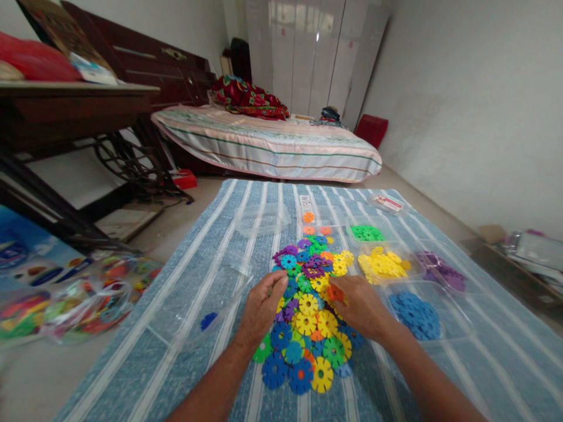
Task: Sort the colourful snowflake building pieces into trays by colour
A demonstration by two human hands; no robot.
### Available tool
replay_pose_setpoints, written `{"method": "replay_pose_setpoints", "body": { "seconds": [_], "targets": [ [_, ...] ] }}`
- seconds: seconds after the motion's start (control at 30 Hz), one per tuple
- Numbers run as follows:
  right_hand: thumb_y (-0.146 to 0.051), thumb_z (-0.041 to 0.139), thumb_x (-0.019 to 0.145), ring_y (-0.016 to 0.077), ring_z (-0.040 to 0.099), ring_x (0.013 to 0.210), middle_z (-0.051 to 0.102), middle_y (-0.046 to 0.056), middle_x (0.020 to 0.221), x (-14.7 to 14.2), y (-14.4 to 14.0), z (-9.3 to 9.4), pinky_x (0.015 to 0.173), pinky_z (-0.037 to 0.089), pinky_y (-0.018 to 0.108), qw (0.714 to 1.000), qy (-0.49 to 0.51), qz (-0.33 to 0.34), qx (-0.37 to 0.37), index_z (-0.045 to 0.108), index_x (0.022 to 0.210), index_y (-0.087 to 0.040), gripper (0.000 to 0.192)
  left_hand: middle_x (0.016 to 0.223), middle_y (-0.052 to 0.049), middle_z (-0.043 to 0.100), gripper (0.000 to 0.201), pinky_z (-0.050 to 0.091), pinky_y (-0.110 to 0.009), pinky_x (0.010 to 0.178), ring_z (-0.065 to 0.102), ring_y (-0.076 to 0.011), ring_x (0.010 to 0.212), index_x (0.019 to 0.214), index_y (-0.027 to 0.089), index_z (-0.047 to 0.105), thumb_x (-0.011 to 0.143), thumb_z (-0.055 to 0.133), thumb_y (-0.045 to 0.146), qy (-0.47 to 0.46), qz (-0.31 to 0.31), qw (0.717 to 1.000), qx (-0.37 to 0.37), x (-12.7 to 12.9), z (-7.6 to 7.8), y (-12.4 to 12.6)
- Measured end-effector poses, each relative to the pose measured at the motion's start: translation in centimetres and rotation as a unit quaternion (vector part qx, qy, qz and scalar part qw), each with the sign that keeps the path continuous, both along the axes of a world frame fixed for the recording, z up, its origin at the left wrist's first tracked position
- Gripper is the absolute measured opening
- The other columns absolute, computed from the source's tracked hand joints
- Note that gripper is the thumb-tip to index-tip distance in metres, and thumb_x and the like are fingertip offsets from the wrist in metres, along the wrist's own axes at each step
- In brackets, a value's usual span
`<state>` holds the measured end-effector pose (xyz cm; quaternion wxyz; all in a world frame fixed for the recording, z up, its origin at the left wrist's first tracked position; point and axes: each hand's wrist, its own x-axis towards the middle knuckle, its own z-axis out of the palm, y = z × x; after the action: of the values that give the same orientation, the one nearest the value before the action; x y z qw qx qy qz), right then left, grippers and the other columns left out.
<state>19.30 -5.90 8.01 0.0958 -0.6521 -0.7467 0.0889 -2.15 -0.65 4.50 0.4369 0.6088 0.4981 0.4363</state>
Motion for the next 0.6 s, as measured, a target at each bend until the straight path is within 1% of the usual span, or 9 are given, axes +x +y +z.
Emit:
{"method": "replay_pose_setpoints", "body": {
  "seconds": [0.2, 0.33, 0.43, 0.5, 0.6],
  "targets": [
    [-0.017, 0.052, 0.08, 0.0213, 0.057, 0.098, 0.066, 0.007, 0.105, 0.1, -0.6, -1.0, 0.089, 0.039, 0.03, 0.999, 0.024, -0.003, 0.039, 0.062, 0.11, -0.019, 0.031, 0.101, -0.004, 0.071, 0.038, 0.044, -0.035, 0.095, 0.061, -0.0226, 0.1, 0.099, 0.019, 0.068, 0.079, 0.056, 0.048, 0.002, 0.002, 1.0, 0.004, 0.0, 0.0, 0.1],
    [-0.02, 0.052, 0.082, 0.021, 0.057, 0.097, 0.066, 0.007, 0.102, 0.1, -1.0, -0.9, 0.087, 0.041, 0.03, 0.998, 0.038, -0.005, 0.054, 0.063, 0.106, -0.02, 0.027, 0.103, -0.004, 0.07, 0.038, 0.043, -0.035, 0.095, 0.061, -0.0227, 0.101, 0.1, 0.018, 0.068, 0.079, 0.055, 0.047, 0.005, 0.0, 1.0, 0.003, 0.0, 0.0, 0.1],
    [-0.021, 0.051, 0.083, 0.0197, 0.058, 0.095, 0.066, 0.007, 0.101, 0.2, -1.0, -0.4, 0.086, 0.042, 0.029, 0.998, 0.035, 0.01, 0.056, 0.065, 0.101, -0.02, 0.023, 0.102, -0.005, 0.071, 0.038, 0.043, -0.035, 0.095, 0.062, -0.0227, 0.099, 0.1, 0.018, 0.068, 0.08, 0.055, 0.047, 0.007, 0.0, 1.0, 0.0, 0.0, 0.0, 0.0],
    [-0.02, 0.049, 0.083, 0.0185, 0.059, 0.092, 0.066, 0.006, 0.097, 0.4, -0.5, 0.2, 0.084, 0.042, 0.028, 0.998, 0.023, 0.028, 0.051, 0.065, 0.098, -0.02, 0.022, 0.101, -0.005, 0.071, 0.038, 0.044, -0.034, 0.093, 0.062, -0.0227, 0.098, 0.099, 0.018, 0.068, 0.08, 0.055, 0.047, 0.004, 0.0, 1.0, -0.004, 0.0, 0.1, -0.1],
    [-0.022, 0.049, 0.084, 0.0167, 0.06, 0.087, 0.067, 0.005, 0.089, 1.0, 1.9, 1.7, 0.08, 0.042, 0.025, 0.997, -0.015, 0.045, 0.062, 0.066, 0.092, -0.02, 0.019, 0.1, -0.004, 0.071, 0.037, 0.045, -0.035, 0.092, 0.062, -0.0227, 0.097, 0.097, 0.018, 0.069, 0.08, 0.055, 0.047, 0.001, -0.002, 1.0, -0.005, -0.1, 0.2, -0.2]
  ]
}}
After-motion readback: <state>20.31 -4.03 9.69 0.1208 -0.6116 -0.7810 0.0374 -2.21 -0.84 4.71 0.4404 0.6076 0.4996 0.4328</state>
